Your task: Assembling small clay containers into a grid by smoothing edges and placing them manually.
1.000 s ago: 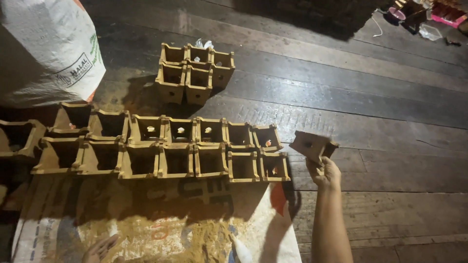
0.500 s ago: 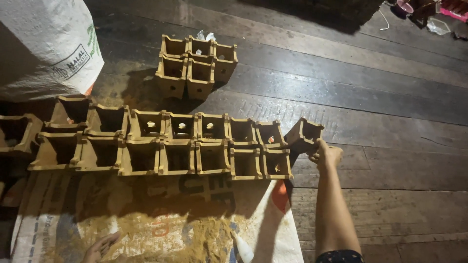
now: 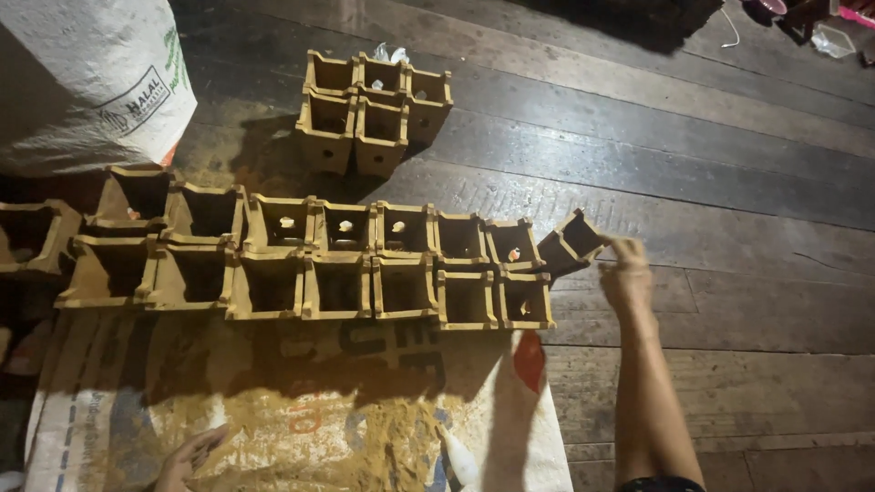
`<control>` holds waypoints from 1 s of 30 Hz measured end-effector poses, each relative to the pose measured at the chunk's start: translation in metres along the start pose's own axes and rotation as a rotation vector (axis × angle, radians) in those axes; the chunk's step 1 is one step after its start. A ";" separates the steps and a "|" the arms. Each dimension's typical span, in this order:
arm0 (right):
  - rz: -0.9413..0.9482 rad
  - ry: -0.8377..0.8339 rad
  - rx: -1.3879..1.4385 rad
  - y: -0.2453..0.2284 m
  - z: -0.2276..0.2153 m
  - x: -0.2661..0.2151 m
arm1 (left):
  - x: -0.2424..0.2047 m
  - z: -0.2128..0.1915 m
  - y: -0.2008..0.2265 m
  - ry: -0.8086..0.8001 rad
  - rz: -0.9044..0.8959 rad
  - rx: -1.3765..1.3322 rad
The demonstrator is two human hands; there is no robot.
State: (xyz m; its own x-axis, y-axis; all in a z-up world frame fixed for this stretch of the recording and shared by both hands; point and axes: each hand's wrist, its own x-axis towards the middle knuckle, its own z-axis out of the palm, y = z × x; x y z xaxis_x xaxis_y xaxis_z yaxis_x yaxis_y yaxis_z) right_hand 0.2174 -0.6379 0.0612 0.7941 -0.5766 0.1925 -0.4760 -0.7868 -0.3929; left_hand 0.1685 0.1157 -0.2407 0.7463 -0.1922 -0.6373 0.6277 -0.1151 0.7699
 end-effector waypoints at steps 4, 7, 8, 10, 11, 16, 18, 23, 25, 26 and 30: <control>-0.075 -0.165 -0.025 0.022 0.035 0.005 | 0.013 -0.007 -0.009 -0.006 -0.027 0.047; -0.275 -0.013 0.030 0.061 0.066 0.018 | 0.008 -0.007 -0.002 -0.056 -0.055 0.041; -0.295 0.040 0.077 0.068 0.070 0.020 | 0.004 -0.003 0.002 -0.042 -0.042 0.048; -0.115 0.004 0.269 0.047 0.057 0.008 | 0.002 -0.004 0.004 -0.040 -0.039 0.053; 0.067 -0.035 0.457 0.038 0.049 0.001 | 0.002 -0.004 0.004 -0.039 -0.039 0.058; -0.218 0.121 0.157 0.044 0.055 -0.011 | -0.019 0.012 0.025 0.034 -0.043 0.077; -0.325 0.169 -0.012 0.030 0.058 -0.023 | -0.015 0.010 0.019 0.022 0.000 0.083; -0.650 0.534 -0.910 0.007 0.068 -0.058 | 0.024 -0.023 -0.027 -0.119 0.065 0.031; -0.660 0.377 -0.978 0.040 0.092 -0.068 | 0.027 -0.026 -0.034 -0.130 0.110 0.044; -0.676 0.210 -1.036 0.056 0.105 -0.073 | 0.026 -0.027 -0.039 -0.135 0.149 0.053; -0.645 0.252 -0.738 0.077 0.122 -0.067 | 0.040 -0.040 -0.041 -0.323 0.095 0.054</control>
State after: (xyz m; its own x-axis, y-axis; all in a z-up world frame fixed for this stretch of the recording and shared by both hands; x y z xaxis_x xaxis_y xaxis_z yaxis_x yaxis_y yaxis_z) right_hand 0.1739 -0.6329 -0.0920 0.9201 0.0439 0.3892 -0.1668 -0.8553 0.4906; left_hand 0.1810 0.1514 -0.2991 0.6869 -0.5025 -0.5251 0.5393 -0.1320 0.8317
